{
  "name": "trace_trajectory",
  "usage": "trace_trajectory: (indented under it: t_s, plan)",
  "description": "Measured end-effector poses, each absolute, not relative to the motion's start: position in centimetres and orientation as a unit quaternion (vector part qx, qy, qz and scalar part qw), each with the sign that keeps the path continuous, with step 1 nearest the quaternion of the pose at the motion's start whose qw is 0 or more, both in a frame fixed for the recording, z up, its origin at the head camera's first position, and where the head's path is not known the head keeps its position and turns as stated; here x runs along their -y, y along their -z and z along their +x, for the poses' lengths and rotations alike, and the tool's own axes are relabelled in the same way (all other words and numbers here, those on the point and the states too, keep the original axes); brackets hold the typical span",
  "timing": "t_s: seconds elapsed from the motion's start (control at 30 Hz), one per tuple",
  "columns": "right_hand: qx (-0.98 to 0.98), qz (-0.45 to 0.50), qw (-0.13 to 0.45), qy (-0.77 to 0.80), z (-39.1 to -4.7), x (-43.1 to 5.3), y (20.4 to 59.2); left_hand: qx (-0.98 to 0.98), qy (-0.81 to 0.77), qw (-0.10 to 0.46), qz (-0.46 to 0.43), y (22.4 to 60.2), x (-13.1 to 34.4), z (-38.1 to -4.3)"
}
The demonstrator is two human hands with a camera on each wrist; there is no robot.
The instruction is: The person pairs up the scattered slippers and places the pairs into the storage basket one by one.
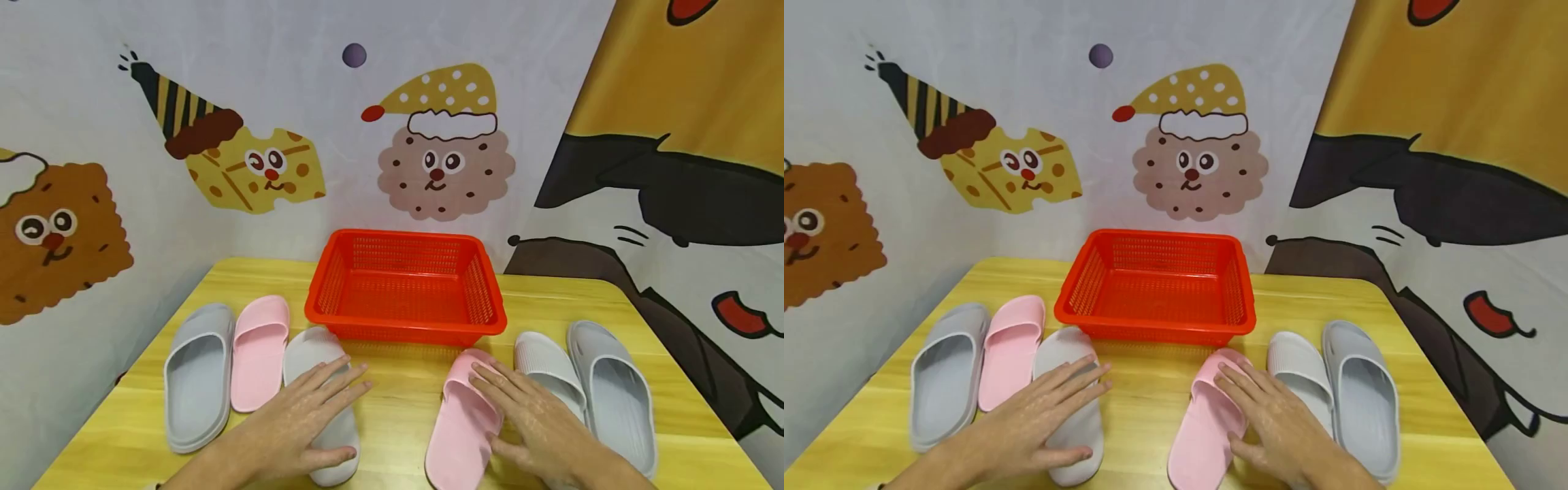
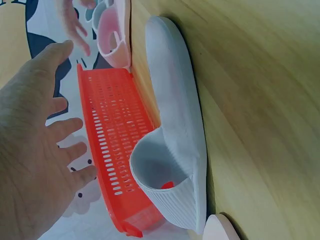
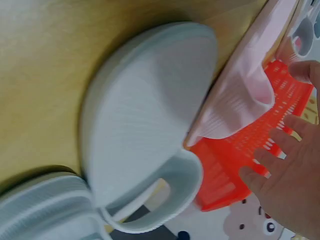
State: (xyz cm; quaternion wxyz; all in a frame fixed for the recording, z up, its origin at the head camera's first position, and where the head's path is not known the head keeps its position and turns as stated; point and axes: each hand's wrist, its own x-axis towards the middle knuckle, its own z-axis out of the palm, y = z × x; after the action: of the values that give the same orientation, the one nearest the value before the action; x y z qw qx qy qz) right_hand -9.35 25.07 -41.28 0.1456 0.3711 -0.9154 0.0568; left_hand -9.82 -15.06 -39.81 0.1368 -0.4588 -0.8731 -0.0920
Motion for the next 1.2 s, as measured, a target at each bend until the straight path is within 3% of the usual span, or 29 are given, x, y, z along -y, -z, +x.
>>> trace_trajectory:
  t_s: [0.6, 1.2]
  plan:
    - [0.910, 0.390, 0.123, -0.059, -11.1, -26.0, 41.3, 0.873, 0.087, 0.122, -0.464, 40.0, 15.9, -10.8]
    - [0.872, 0.472, 0.089, -0.095, -13.5, -25.0, 41.3, 0.858, 0.107, 0.182, -0.468, 39.4, 18.2, -11.2]
